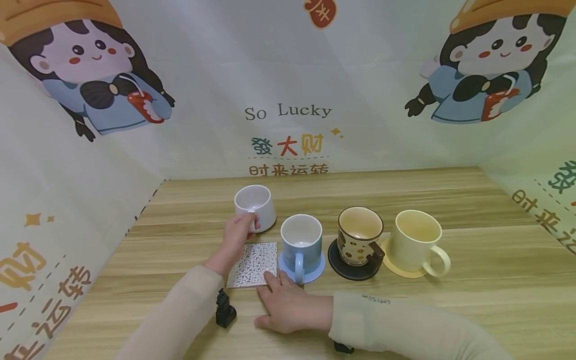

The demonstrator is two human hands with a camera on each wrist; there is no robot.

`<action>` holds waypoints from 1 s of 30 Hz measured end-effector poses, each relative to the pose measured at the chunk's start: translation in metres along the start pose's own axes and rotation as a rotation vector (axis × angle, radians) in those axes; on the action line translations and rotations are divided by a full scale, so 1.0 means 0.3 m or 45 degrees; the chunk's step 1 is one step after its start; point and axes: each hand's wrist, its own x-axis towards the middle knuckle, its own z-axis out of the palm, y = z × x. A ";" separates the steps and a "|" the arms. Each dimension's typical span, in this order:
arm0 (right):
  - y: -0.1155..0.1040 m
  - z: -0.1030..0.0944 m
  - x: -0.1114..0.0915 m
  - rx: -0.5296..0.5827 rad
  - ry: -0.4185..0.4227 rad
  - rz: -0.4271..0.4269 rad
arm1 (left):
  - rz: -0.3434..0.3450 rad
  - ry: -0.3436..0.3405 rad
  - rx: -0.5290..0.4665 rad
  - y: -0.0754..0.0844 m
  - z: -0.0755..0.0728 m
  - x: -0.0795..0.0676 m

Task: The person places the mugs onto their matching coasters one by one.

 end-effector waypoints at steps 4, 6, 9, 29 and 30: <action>0.001 0.001 0.002 -0.030 -0.009 0.001 | -0.042 0.033 -0.052 0.003 0.013 0.005; 0.002 0.002 0.005 -0.048 -0.011 -0.003 | -0.057 0.045 -0.075 0.003 0.018 0.007; 0.001 0.005 0.007 -0.067 -0.007 -0.004 | -0.070 0.054 -0.105 0.001 0.023 0.009; 0.003 0.006 0.012 -0.050 -0.034 0.007 | -0.066 0.080 -0.091 0.043 0.012 0.008; 0.003 0.006 0.012 -0.049 -0.034 0.007 | -0.067 0.074 -0.087 0.045 0.010 0.008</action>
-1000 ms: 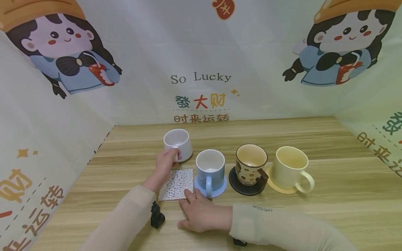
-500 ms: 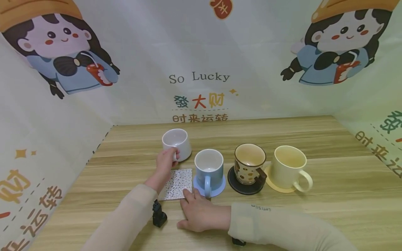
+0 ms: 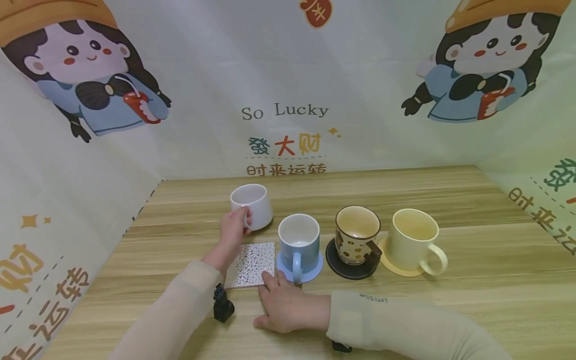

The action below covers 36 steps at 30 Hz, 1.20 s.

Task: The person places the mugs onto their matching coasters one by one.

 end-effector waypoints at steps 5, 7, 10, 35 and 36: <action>0.000 0.003 0.002 0.003 0.005 -0.005 | 0.024 -0.035 0.040 0.013 -0.013 -0.007; 0.000 0.005 0.002 0.001 0.006 -0.006 | 0.029 -0.049 0.059 0.020 -0.019 -0.012; 0.000 0.006 0.002 -0.002 0.008 -0.008 | 0.020 -0.060 0.075 0.030 -0.029 -0.021; 0.005 0.005 0.000 0.009 0.006 -0.008 | 0.024 -0.202 -0.020 0.079 -0.096 -0.153; 0.005 0.005 -0.001 0.015 0.009 -0.008 | 0.023 -0.206 -0.012 0.079 -0.098 -0.159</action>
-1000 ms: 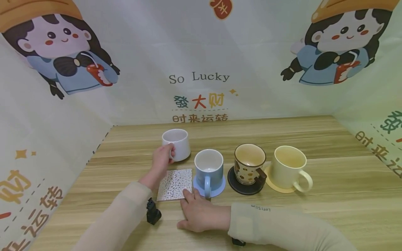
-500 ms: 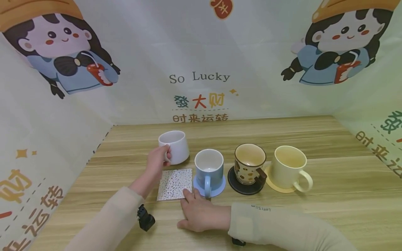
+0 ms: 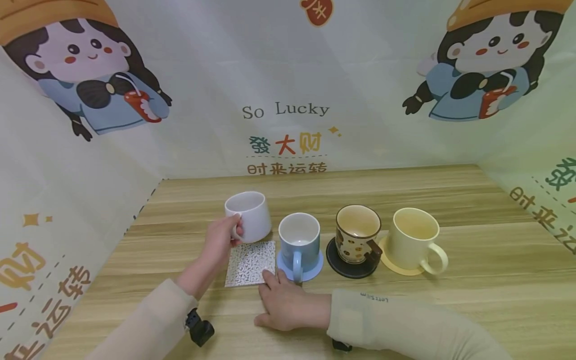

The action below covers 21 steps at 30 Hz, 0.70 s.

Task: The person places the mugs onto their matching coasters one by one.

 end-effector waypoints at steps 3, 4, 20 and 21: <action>0.002 -0.003 -0.002 0.018 0.007 0.003 | -0.004 -0.013 0.022 -0.003 0.000 -0.017; 0.002 -0.004 -0.003 0.022 0.010 0.005 | -0.005 -0.017 0.026 -0.004 0.000 -0.022; 0.000 -0.003 -0.004 -0.007 0.024 0.004 | -0.017 -0.050 0.005 -0.022 -0.018 -0.085; 0.001 -0.003 -0.004 -0.011 0.026 0.006 | -0.019 -0.054 0.008 -0.023 -0.020 -0.088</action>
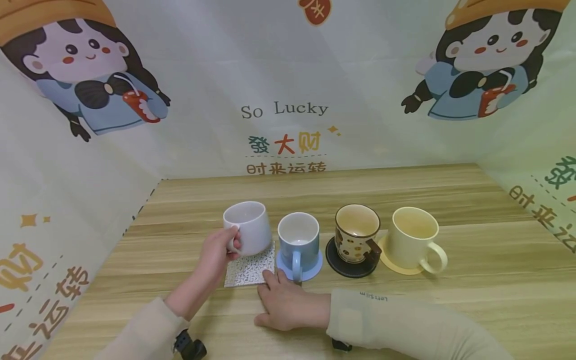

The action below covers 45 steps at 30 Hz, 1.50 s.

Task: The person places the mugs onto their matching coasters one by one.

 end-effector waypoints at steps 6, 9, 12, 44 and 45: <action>0.001 0.003 0.002 0.000 0.000 0.008 | -0.008 -0.020 0.008 -0.009 -0.008 -0.015; 0.001 0.004 0.001 0.002 -0.005 0.004 | -0.010 -0.027 0.010 -0.015 -0.012 -0.023; 0.002 0.006 0.004 -0.006 -0.004 0.006 | -0.018 -0.027 -0.008 -0.022 -0.013 -0.028; 0.000 0.006 -0.021 -0.008 -0.016 0.021 | -0.038 -0.059 0.084 -0.051 -0.023 -0.081; 0.000 0.007 -0.022 -0.021 -0.009 0.017 | -0.037 -0.056 0.091 -0.053 -0.025 -0.083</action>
